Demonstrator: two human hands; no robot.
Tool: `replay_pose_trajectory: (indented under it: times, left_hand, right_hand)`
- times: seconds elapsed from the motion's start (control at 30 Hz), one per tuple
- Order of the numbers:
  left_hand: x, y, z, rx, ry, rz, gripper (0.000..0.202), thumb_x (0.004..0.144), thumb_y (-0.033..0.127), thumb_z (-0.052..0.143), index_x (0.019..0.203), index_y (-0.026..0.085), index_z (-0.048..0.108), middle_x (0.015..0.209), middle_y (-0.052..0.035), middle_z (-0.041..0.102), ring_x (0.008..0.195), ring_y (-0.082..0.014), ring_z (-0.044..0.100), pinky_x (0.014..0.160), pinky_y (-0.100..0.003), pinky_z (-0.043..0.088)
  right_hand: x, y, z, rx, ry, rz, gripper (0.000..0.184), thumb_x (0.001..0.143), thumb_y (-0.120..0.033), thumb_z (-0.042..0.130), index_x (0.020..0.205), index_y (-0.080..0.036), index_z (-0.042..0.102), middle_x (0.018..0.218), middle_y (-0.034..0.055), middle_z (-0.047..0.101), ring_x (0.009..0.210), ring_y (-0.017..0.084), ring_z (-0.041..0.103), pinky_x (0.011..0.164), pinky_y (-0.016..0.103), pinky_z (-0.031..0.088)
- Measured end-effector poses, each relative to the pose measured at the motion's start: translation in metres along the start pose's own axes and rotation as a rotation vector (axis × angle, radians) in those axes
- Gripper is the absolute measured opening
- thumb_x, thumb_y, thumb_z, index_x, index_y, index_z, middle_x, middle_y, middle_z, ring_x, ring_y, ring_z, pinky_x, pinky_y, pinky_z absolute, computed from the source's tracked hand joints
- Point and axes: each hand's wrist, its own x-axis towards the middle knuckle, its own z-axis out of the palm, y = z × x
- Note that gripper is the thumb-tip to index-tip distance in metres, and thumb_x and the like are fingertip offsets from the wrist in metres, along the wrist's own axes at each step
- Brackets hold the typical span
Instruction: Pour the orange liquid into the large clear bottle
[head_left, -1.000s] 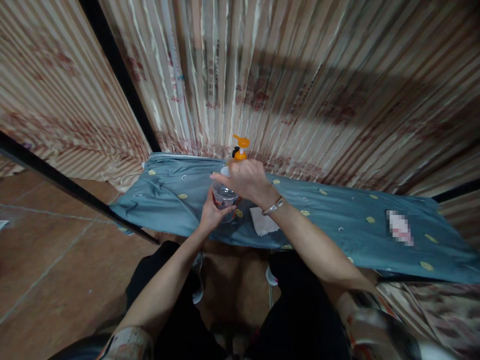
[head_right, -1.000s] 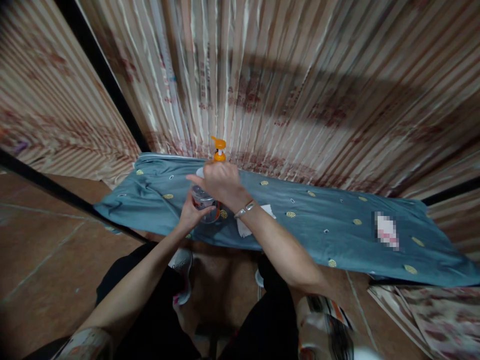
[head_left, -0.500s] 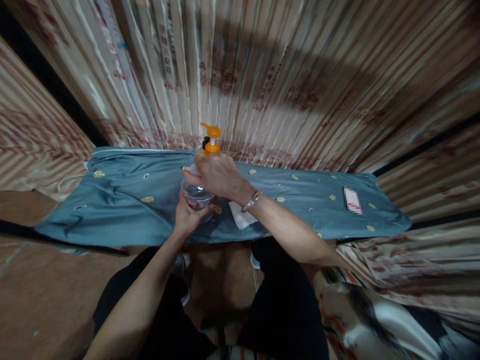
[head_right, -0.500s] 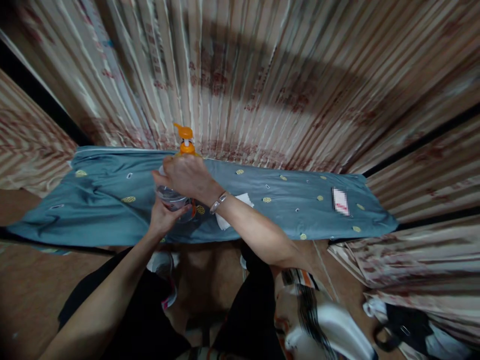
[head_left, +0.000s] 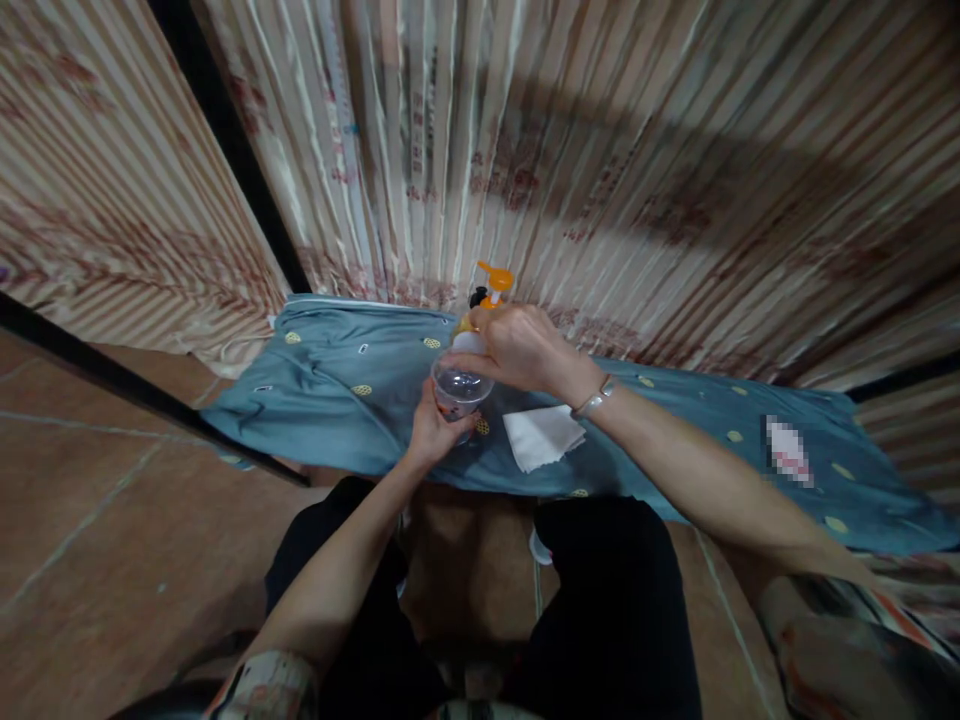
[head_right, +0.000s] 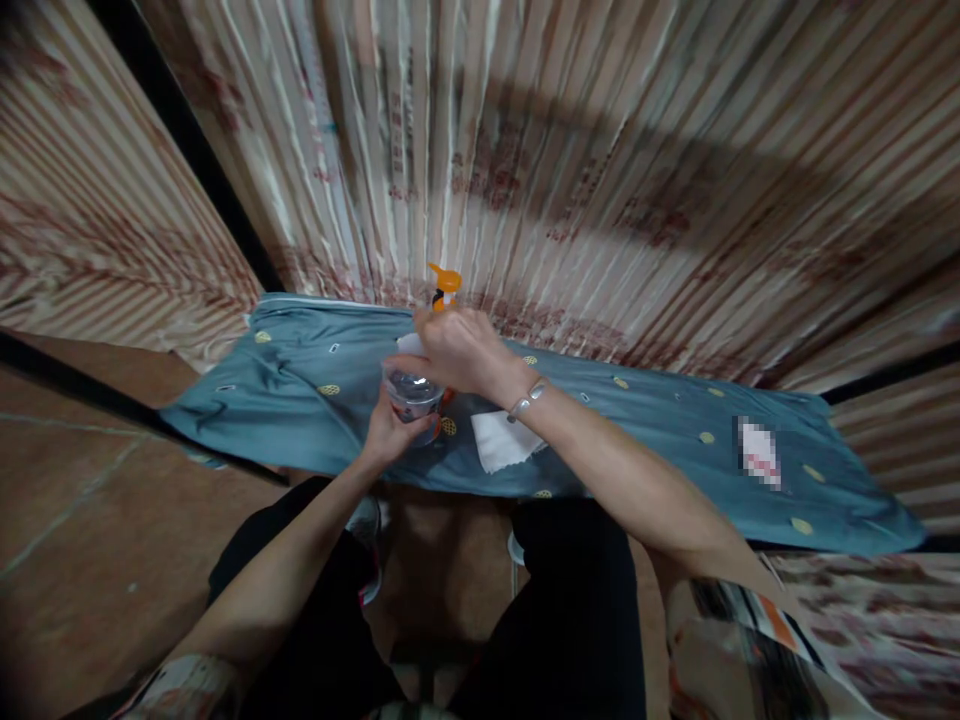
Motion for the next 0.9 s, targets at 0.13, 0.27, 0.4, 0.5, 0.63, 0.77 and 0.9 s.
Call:
replay_pose_trajectory:
  times: [0.13, 0.27, 0.4, 0.5, 0.63, 0.77, 0.9]
  left_hand:
    - [-0.001, -0.001, 0.003, -0.051, -0.008, 0.020, 0.098, 0.064, 0.035, 0.119, 0.148, 0.028, 0.070, 0.138, -0.0096, 0.094, 0.133, -0.0397, 0.092, 0.123, -0.057, 0.074]
    - [-0.002, -0.003, 0.005, -0.077, -0.013, 0.029, 0.096, 0.065, 0.031, 0.117, 0.148, 0.027, 0.070, 0.140, -0.0104, 0.094, 0.135, -0.0402, 0.092, 0.125, -0.058, 0.073]
    - [-0.002, -0.005, 0.005, -0.084, -0.013, 0.028, 0.095, 0.064, 0.029, 0.117, 0.147, 0.027, 0.070, 0.139, -0.0097, 0.095, 0.134, -0.0398, 0.092, 0.124, -0.057, 0.073]
    - [-0.002, -0.006, 0.006, -0.085, -0.008, 0.026, 0.096, 0.065, 0.029, 0.117, 0.148, 0.028, 0.069, 0.140, -0.0095, 0.094, 0.135, -0.0397, 0.092, 0.125, -0.057, 0.073]
    - [-0.002, -0.006, 0.007, -0.084, -0.002, 0.025, 0.097, 0.065, 0.027, 0.117, 0.149, 0.029, 0.069, 0.142, -0.0098, 0.094, 0.137, -0.0403, 0.091, 0.127, -0.058, 0.072]
    - [-0.002, -0.006, 0.007, -0.078, -0.007, 0.020, 0.099, 0.064, 0.028, 0.117, 0.150, 0.026, 0.069, 0.140, -0.0117, 0.093, 0.137, -0.0419, 0.091, 0.126, -0.060, 0.072]
    - [-0.003, -0.006, 0.006, -0.078, -0.017, 0.022, 0.096, 0.065, 0.029, 0.117, 0.149, 0.027, 0.069, 0.139, -0.0105, 0.093, 0.135, -0.0408, 0.091, 0.125, -0.059, 0.072]
  right_hand:
    - [0.003, -0.001, -0.016, -0.026, -0.057, -0.052, 0.047, 0.135, -0.049, 0.065, 0.143, -0.008, 0.087, 0.129, 0.0263, 0.096, 0.121, 0.038, 0.090, 0.093, 0.038, 0.056]
    - [0.009, 0.003, -0.021, -0.018, -0.128, -0.071, 0.035, 0.130, -0.041, 0.073, 0.142, -0.014, 0.091, 0.121, 0.0170, 0.096, 0.119, 0.036, 0.091, 0.100, 0.040, 0.058]
    - [0.011, 0.008, -0.026, 0.035, -0.172, -0.111, 0.030, 0.125, -0.036, 0.080, 0.149, -0.022, 0.091, 0.117, 0.0099, 0.095, 0.121, 0.036, 0.090, 0.110, 0.043, 0.059]
    - [0.010, 0.009, -0.032, 0.020, -0.217, -0.135, 0.040, 0.125, -0.034, 0.081, 0.162, -0.020, 0.084, 0.128, 0.0125, 0.096, 0.127, 0.035, 0.090, 0.110, 0.041, 0.060]
    - [0.010, 0.001, -0.038, -0.050, -0.179, -0.100, 0.058, 0.127, -0.047, 0.081, 0.172, -0.011, 0.075, 0.130, 0.0210, 0.096, 0.128, 0.039, 0.091, 0.110, 0.043, 0.062]
    - [0.014, -0.009, -0.042, -0.135, -0.197, -0.098, 0.045, 0.131, -0.045, 0.074, 0.151, -0.007, 0.089, 0.129, 0.0273, 0.096, 0.128, 0.044, 0.093, 0.114, 0.049, 0.065]
    - [0.015, -0.009, -0.048, -0.128, -0.277, -0.135, 0.038, 0.131, -0.034, 0.074, 0.153, -0.007, 0.090, 0.135, 0.0263, 0.096, 0.134, 0.043, 0.093, 0.113, 0.046, 0.067]
